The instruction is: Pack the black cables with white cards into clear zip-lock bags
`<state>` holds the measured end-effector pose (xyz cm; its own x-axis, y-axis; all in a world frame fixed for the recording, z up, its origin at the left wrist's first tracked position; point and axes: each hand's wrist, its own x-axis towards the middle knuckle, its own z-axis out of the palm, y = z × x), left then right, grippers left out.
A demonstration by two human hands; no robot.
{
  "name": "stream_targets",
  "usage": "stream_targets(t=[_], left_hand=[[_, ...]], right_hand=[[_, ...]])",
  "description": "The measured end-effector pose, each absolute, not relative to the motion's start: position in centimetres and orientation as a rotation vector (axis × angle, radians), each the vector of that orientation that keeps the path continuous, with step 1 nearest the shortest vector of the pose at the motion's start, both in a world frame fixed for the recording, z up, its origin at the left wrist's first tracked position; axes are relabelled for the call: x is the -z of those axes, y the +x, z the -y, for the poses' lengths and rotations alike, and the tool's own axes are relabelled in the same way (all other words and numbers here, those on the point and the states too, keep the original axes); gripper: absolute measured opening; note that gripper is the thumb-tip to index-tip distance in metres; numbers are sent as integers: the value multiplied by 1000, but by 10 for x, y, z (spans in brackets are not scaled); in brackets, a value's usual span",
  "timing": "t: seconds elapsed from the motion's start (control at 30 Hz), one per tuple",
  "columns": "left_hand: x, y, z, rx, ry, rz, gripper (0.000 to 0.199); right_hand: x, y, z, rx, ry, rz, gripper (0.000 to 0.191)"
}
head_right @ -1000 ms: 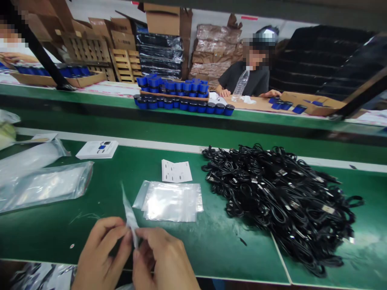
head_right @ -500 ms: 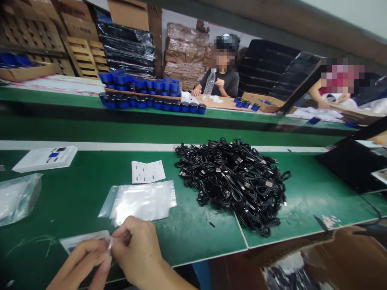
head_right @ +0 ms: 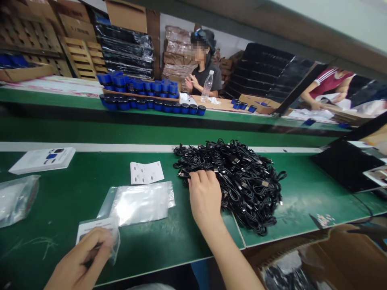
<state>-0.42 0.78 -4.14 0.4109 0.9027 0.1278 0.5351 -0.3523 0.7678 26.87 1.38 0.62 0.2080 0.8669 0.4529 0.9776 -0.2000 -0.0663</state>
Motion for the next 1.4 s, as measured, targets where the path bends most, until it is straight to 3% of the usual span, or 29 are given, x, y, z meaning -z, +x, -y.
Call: stream_targets(t=[0.2,0.33,0.4,0.63,0.93,1.03,1.2,1.4], left_hand=[[40,-6,-9,-676,2098,-1242,24],[40,-5,-8,-671,2076,-1261,25],[39,-5,-8,-678,2073,-1263,24],[35,-3,-8,-659,2039,-1274,23],[36,1,-8,-687,2046,-1315,23],[37,0,-9,-703,2054,-1297,24],[35,2,-5,-722,1961,-1314,25],[34,3,-4,-725,1893,-1309,25]], right_hand=[[-5,285,-35,393,-2118,1844,16],[-19,296,-21,411,-1948,1788,7],[-29,293,-11,432,-1866,1735,16],[-20,267,-1,-215,-1966,2034,25],[38,253,44,119,-2150,1707,50],[36,250,46,-109,-2042,1577,42],[20,242,43,-874,-1700,1071,32],[14,229,44,-1216,-1373,883,37]])
